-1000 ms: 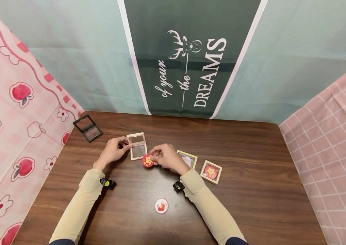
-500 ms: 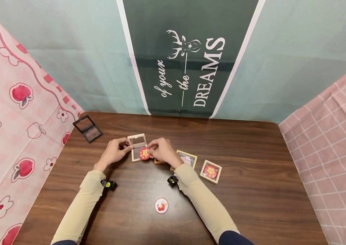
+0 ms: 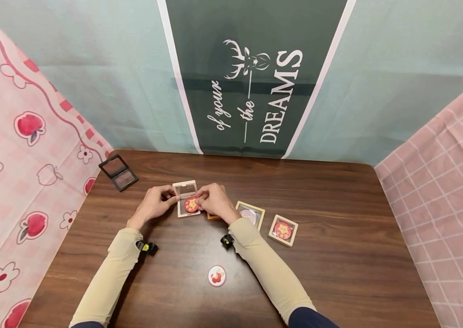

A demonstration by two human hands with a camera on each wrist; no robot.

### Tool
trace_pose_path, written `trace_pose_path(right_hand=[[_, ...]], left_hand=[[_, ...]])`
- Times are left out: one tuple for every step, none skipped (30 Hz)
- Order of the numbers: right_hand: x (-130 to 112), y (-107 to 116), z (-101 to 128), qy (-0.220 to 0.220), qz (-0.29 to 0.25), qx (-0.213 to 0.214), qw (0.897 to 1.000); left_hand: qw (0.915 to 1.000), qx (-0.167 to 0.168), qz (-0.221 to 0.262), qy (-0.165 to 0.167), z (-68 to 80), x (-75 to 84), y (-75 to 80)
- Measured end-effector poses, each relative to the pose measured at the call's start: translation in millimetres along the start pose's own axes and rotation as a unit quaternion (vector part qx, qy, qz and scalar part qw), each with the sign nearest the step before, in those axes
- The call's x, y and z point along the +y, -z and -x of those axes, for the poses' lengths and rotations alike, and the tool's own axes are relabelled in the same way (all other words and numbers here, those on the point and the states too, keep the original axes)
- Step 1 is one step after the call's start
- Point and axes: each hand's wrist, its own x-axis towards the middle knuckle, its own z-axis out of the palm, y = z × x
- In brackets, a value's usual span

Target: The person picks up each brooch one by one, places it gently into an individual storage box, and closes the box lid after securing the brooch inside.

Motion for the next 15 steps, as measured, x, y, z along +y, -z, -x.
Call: trace_pose_path(right_hand=[[0.0, 0.1, -0.1, -0.001, -0.001, 0.001, 1.0], [-0.2, 0.2, -0.3, -0.002, -0.004, 0.002, 1.0], [-0.3, 0.3, -0.7, -0.001, -0.004, 0.005, 1.0], [-0.4, 0.2, -1.3, 0.0, -0.005, 0.007, 1.0], [-0.2, -0.1, -1.9, 0.001, -0.005, 0.009, 1.0], [0.1, -0.7, -2.9, 0.003, 0.0, 0.012, 1.0], [0.5, -1.4, -3.7, 0.003, 0.004, 0.015, 1.0], [0.8, -2.1, -4.6, 0.003, 0.008, 0.017, 1.0], [0.7, -2.8, -5.3, 0.003, 0.011, 0.019, 1.0], [0.7, -3.6, -5.9, 0.002, 0.014, 0.021, 1.0], [0.7, -4.3, -6.5, 0.003, 0.018, 0.022, 1.0], [0.4, -4.8, -6.8, 0.003, 0.02, 0.023, 1.0], [0.0, -5.2, -6.9, 0.003, 0.022, 0.024, 0.999], [-0.5, -5.5, -7.0, 0.002, 0.024, 0.024, 0.999], [-0.7, -5.9, -7.2, 0.001, 0.024, 0.024, 0.999]], left_hand=[[1.0, 0.0, 0.001, -0.001, -0.8, 0.5, -0.6], [1.0, -0.001, 0.001, -0.003, -1.5, 1.0, -1.1], [1.0, -0.002, 0.001, -0.004, -2.2, 1.5, -1.4], [1.0, -0.002, 0.002, -0.004, -2.9, 1.9, -1.7], [1.0, -0.002, 0.002, -0.005, -3.5, 2.2, -1.8], [1.0, -0.002, 0.001, -0.004, -3.8, 2.5, -1.7], [1.0, -0.002, 0.0, -0.003, -4.0, 2.5, -1.7], [1.0, -0.002, -0.001, -0.002, -4.0, 2.5, -1.6], [1.0, -0.003, -0.001, -0.001, -3.8, 2.2, -1.5], [1.0, -0.003, -0.001, 0.0, -3.6, 1.9, -1.6], [1.0, -0.004, -0.001, 0.001, -3.3, 1.5, -1.7], [1.0, -0.004, -0.001, 0.001, -2.9, 1.1, -1.8], [1.0, -0.004, 0.0, 0.002, -2.3, 0.8, -2.0], [1.0, -0.004, 0.0, 0.003, -1.8, 0.6, -2.2], [1.0, -0.004, 0.001, 0.004, -1.3, 0.6, -2.5]])
